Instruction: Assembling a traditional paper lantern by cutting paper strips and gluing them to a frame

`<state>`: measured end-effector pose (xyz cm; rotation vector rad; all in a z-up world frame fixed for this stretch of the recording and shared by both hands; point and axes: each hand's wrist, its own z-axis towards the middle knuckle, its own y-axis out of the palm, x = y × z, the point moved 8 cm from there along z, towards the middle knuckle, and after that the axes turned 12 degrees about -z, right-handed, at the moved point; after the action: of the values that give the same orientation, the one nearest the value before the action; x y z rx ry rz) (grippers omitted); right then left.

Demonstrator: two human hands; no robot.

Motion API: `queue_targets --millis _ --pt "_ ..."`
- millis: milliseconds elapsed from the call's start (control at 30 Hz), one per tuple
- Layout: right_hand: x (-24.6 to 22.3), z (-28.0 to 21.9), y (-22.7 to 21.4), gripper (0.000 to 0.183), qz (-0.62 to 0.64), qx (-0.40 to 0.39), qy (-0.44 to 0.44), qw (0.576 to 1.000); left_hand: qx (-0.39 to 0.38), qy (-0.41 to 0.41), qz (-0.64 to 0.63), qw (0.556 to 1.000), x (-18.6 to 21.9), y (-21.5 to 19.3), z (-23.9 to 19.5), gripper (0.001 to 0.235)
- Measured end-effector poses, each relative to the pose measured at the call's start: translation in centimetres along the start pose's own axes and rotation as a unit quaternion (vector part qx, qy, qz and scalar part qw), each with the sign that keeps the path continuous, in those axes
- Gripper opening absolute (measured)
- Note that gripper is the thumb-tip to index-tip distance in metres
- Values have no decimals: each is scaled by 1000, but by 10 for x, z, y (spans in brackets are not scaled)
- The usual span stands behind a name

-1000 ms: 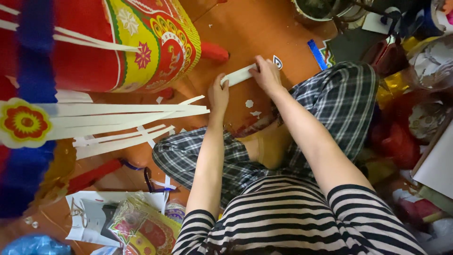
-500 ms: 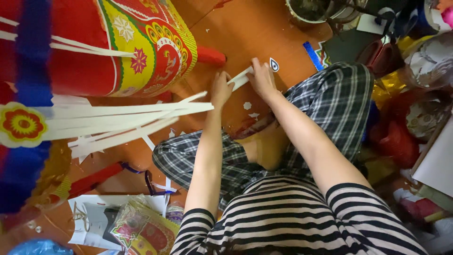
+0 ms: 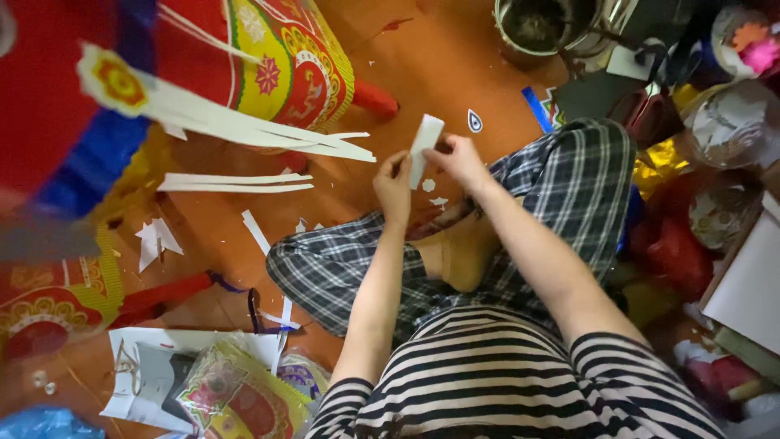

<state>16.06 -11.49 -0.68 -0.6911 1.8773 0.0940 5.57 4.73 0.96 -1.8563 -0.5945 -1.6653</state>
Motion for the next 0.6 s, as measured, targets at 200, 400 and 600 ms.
queue_targets --millis 200,400,600 --pt "-58 -58 -20 14 25 42 -88 995 -35 81 -61 994 79 3 -28 15" --pt "-83 -91 -30 33 43 69 -207 975 -52 67 -148 985 111 11 -43 13" --pt "-85 -94 -39 23 84 49 -173 980 -51 34 -176 982 112 10 -40 19"
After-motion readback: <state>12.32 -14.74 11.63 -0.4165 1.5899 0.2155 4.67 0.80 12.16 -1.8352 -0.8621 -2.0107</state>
